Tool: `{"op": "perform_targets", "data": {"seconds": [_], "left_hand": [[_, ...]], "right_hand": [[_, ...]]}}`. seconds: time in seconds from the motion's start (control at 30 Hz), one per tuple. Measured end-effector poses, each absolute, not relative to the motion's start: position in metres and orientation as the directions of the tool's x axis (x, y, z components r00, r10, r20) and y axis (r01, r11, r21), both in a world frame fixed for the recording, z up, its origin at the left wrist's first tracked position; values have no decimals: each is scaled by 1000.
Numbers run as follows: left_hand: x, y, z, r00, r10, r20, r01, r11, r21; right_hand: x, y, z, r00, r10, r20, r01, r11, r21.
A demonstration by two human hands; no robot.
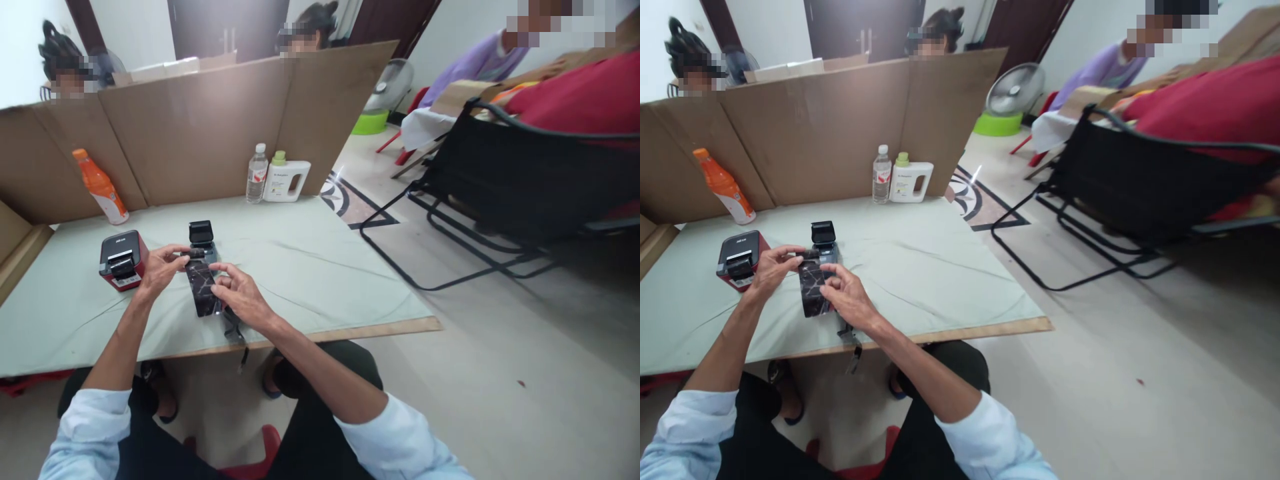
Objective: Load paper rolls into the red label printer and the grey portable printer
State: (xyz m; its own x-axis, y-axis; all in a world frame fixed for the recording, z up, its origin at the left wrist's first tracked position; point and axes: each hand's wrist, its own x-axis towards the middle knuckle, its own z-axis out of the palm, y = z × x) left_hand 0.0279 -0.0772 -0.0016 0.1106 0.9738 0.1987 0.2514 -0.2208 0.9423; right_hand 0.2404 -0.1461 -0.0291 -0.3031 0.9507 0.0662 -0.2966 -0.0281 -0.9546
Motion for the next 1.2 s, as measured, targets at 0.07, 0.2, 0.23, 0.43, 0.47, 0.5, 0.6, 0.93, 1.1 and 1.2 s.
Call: {"op": "perform_targets", "data": {"seconds": [0.07, 0.2, 0.23, 0.43, 0.47, 0.5, 0.6, 0.93, 1.1, 1.2], "left_hand": [[22, -81, -11, 106, 985, 135, 255, -158, 954], [16, -69, -22, 106, 986, 128, 282, -153, 947], [17, -61, -23, 112, 982, 152, 294, -179, 939], [34, 0, -32, 180, 946, 269, 501, -323, 803], [37, 7, -35, 178, 946, 270, 556, -323, 766], [39, 12, -37, 177, 946, 272, 608, -322, 726], [41, 18, -45, 181, 942, 282, 721, -322, 614], [38, 23, -51, 209, 944, 254, 756, -321, 570], [40, 29, -52, 206, 957, 206, 766, -288, 574], [41, 32, -55, 196, 964, 180, 794, -264, 548]], "right_hand": [[238, -149, -32, -310, 948, 73, -269, -13, -963], [236, -143, -34, -352, 935, 49, -137, 1, -991], [236, -138, -33, -352, 935, 47, -109, 8, -994], [239, -83, -34, -275, 961, 29, -35, 20, -999], [240, -74, -36, -265, 964, 12, -25, 6, -1000], [240, -66, -38, -258, 966, -4, -18, -9, -1000], [242, -51, -46, -255, 966, -35, -14, -39, -999], [244, -50, -65, -274, 958, -80, -15, -88, -996], [242, -52, -64, -279, 957, -77, -40, -91, -995], [239, -52, -63, -278, 958, -72, -48, -89, -995]]}}
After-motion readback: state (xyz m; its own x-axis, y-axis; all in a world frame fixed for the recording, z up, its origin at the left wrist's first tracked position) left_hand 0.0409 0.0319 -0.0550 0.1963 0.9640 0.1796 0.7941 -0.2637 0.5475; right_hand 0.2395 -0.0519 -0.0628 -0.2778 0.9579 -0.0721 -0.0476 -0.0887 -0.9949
